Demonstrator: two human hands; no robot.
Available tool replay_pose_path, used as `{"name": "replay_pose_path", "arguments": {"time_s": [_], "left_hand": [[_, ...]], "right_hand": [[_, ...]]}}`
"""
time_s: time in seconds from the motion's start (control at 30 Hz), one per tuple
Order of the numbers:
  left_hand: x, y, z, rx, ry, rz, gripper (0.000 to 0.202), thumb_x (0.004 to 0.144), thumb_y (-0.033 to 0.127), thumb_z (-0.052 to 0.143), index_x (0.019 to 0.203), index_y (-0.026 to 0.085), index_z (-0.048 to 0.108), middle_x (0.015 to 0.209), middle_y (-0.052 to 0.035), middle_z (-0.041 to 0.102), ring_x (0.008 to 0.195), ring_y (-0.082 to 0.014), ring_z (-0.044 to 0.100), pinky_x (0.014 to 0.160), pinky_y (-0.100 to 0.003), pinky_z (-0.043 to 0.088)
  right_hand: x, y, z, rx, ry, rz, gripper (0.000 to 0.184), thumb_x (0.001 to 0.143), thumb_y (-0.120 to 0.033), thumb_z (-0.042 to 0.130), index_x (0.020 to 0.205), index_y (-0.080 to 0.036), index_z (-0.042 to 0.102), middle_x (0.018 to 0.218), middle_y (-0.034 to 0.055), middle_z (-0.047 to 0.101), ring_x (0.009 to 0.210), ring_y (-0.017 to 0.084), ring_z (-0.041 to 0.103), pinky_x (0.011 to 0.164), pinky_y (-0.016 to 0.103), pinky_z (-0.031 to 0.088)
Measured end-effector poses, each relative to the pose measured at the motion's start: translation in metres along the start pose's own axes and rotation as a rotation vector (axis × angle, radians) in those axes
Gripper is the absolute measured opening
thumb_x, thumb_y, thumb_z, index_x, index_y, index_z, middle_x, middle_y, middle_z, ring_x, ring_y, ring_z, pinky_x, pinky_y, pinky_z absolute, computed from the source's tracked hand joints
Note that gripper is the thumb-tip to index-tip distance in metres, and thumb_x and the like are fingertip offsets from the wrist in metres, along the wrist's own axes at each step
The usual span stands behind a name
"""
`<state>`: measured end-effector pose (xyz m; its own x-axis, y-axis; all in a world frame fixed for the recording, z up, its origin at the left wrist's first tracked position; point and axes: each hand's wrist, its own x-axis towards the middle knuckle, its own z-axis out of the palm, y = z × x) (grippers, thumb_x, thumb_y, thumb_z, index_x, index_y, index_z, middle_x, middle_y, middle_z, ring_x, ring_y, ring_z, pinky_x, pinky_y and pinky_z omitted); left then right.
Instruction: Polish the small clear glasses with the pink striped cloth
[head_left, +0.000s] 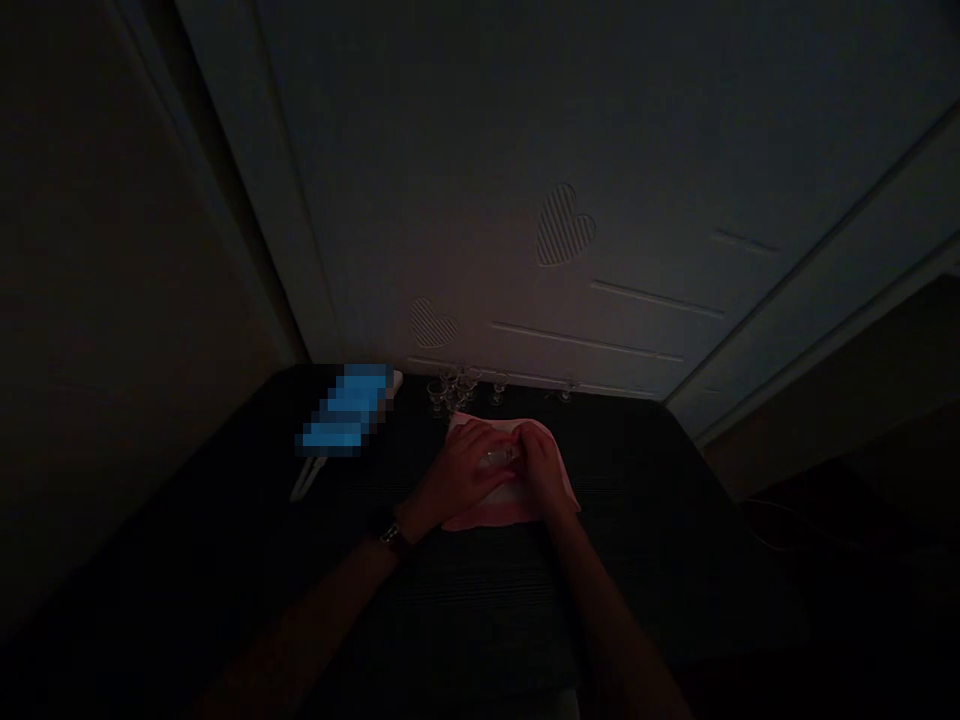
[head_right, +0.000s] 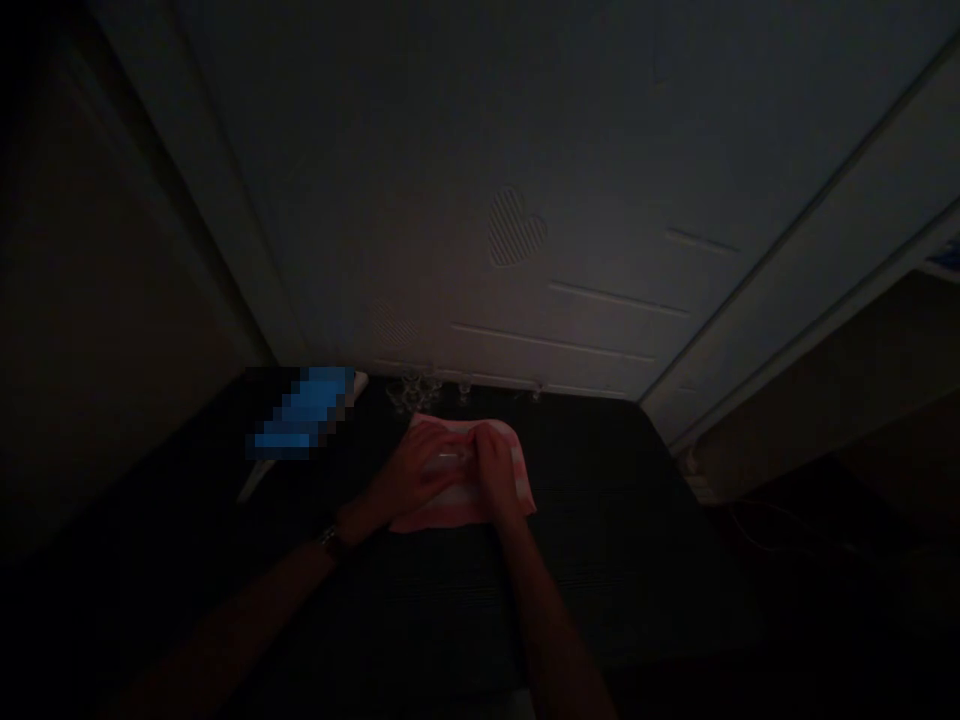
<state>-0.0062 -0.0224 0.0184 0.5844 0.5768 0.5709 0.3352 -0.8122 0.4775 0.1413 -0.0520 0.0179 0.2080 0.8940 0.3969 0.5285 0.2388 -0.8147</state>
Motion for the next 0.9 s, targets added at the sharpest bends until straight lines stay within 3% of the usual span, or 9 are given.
{"name": "replay_pose_path", "arguments": {"time_s": [0.13,0.33,0.7,0.9], "left_hand": [[0.0002,-0.0008,0.0007,-0.056,-0.015,0.004,0.014,0.080,0.025,0.053,0.092,0.021,0.057,0.095,-0.0031,0.058,0.097,-0.0184,0.051,0.088,-0.036,0.042],[0.0019,-0.0004,-0.0003,-0.188,0.055,-0.111,0.019,0.074,0.017,0.057,0.093,0.019,0.053,0.096,-0.0027,0.059,0.093,-0.0164,0.055,0.085,-0.034,0.045],[0.0032,-0.0015,0.0013,-0.381,0.114,-0.282,0.034,0.072,0.025,0.062,0.103,0.020,0.050,0.097,-0.0027,0.062,0.089,-0.0154,0.060,0.081,-0.033,0.050],[0.0030,-0.0047,0.0031,-0.371,0.126,-0.294,0.030,0.077,0.026,0.058,0.106,0.021,0.051,0.101,-0.0034,0.063,0.090,-0.0150,0.061,0.079,-0.031,0.051]], "right_hand": [[-0.0027,-0.0081,0.0074,0.102,-0.012,0.073,0.026,0.084,-0.028,0.030,0.062,-0.020,0.041,0.061,-0.0010,0.047,0.059,0.012,0.045,0.054,0.021,0.038],[-0.0032,-0.0031,0.0103,0.078,-0.005,0.075,0.024,0.086,-0.030,0.032,0.073,-0.019,0.050,0.072,0.0009,0.056,0.068,0.013,0.051,0.062,0.022,0.040],[-0.0048,-0.0006,0.0111,0.096,-0.069,0.044,0.018,0.080,-0.018,0.038,0.087,-0.019,0.054,0.085,0.0033,0.062,0.079,0.015,0.057,0.070,0.025,0.045],[-0.0020,0.0004,0.0043,0.185,0.020,0.031,0.013,0.079,-0.021,0.041,0.084,-0.019,0.053,0.084,0.0018,0.058,0.076,0.014,0.055,0.069,0.024,0.044]]}}
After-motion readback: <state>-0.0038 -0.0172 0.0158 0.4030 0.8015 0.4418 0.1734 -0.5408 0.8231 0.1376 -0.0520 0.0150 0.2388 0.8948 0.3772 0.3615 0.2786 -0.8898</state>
